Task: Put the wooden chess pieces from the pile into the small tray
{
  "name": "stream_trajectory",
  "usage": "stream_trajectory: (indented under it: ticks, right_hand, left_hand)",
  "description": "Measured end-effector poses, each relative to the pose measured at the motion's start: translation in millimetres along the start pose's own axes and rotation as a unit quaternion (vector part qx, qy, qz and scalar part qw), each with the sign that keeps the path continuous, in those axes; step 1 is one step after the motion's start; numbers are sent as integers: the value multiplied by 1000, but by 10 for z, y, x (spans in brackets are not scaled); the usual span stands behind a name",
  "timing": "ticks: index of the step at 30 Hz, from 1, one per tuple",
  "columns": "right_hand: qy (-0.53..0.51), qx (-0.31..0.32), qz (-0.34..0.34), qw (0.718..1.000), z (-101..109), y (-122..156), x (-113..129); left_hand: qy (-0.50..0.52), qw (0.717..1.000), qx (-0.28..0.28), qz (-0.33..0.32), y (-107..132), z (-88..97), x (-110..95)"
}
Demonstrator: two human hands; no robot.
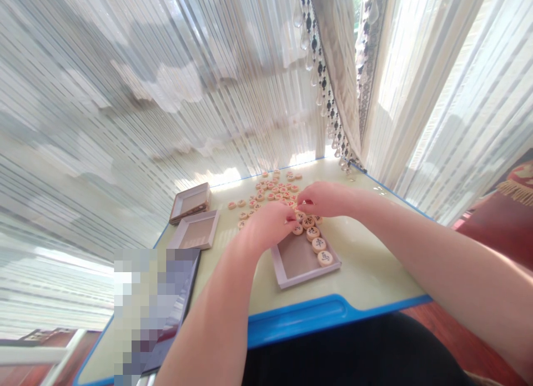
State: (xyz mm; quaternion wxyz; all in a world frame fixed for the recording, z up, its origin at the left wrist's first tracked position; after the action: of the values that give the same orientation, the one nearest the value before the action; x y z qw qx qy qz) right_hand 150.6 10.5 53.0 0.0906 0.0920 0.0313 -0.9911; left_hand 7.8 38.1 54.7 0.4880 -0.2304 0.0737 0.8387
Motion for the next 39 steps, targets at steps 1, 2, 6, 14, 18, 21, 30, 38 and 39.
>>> stream_trajectory:
  ticks: [1,2,6,14,18,21,30,38,39]
  right_hand:
    - [1,2,-4,1000,-4,-5,-4]
    - [2,3,-12,1000,-9,-12,-11]
    - [26,-13,-72,997,-28,-41,-71]
    - [47,108,-242,963,-62,-7,-277]
    - [28,145,-276,950,-61,11,-291]
    - [19,138,-259,956,-93,5,-248]
    - [-14,51,-211,976,-163,-55,-149]
    - [-44,17,-189,981,-254,-168,-177]
    - [-51,10,-189,981,-270,-184,-189]
  left_hand:
    - [-1,1000,-18,4,0,20,2]
    - [-4,999,-40,11,-3,42,15]
    - [-34,988,-133,77,-20,126,188]
    - [-8,964,-162,209,67,244,511]
    - [-6,958,-171,229,94,282,599]
    - [11,963,-132,234,99,260,624]
    - [2,985,-91,149,114,203,553]
    - [36,985,-99,137,91,178,607]
    - [36,984,-98,143,91,178,607]
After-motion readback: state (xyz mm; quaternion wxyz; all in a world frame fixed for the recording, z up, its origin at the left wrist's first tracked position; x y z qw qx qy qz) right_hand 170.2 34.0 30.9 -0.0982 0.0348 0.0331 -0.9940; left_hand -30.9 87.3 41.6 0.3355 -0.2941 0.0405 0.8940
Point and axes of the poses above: each hand's wrist, its own y-axis away from the middle knuckle, its own z-axis out of the back of the hand, x = y × z, the point moved 3 cm from there along -y, towards the middle knuckle, and after that the axes turned 15 degrees about y, right-handed, at the moved point
